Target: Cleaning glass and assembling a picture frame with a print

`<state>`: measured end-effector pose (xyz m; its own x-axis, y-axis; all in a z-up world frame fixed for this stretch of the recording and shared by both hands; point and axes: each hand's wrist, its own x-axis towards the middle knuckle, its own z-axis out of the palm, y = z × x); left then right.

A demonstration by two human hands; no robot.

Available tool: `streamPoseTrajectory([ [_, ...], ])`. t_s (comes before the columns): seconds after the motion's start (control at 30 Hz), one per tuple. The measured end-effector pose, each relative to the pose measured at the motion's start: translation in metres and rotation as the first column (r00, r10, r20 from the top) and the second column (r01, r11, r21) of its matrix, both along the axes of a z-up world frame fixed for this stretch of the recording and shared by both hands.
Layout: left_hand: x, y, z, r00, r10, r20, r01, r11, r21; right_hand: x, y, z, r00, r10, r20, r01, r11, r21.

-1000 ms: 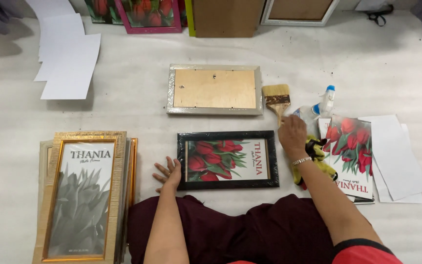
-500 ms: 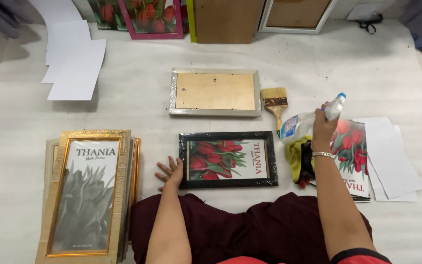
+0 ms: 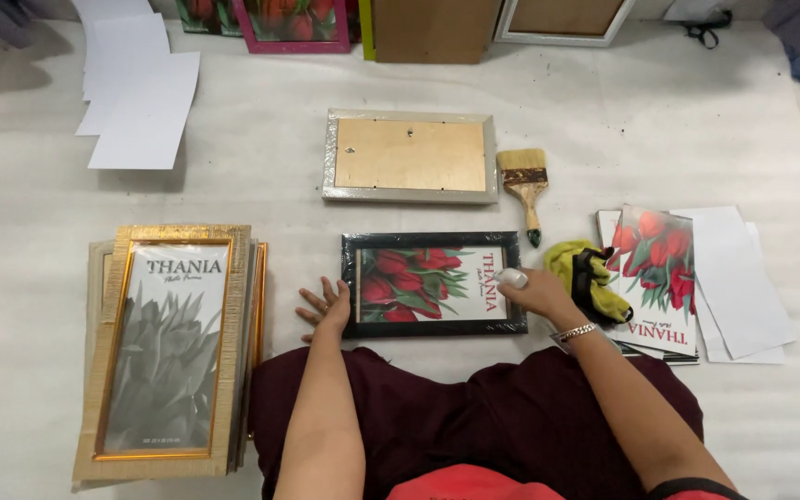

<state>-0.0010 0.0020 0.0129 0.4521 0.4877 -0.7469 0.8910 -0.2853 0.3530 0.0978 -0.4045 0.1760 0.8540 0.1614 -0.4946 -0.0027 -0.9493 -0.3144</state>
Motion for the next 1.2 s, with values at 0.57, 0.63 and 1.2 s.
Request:
streamPoseTrajectory([
  [0.57,0.002,-0.001,0.014,1.0,-0.015,0.01,0.016,1.0,-0.016,0.006,0.03,0.028,0.928,-0.366,0.071,0.245,0.743,0.623],
  [0.63,-0.005,-0.003,0.022,1.0,-0.011,0.009,0.011,1.0,-0.027,0.035,-0.007,0.023,0.877,-0.43,0.214,0.198,0.731,0.653],
  [1.2,-0.001,-0.002,0.01,1.0,0.006,-0.017,-0.006,1.0,0.002,0.122,-0.132,-0.071,0.894,-0.352,0.277,0.359,0.933,0.026],
])
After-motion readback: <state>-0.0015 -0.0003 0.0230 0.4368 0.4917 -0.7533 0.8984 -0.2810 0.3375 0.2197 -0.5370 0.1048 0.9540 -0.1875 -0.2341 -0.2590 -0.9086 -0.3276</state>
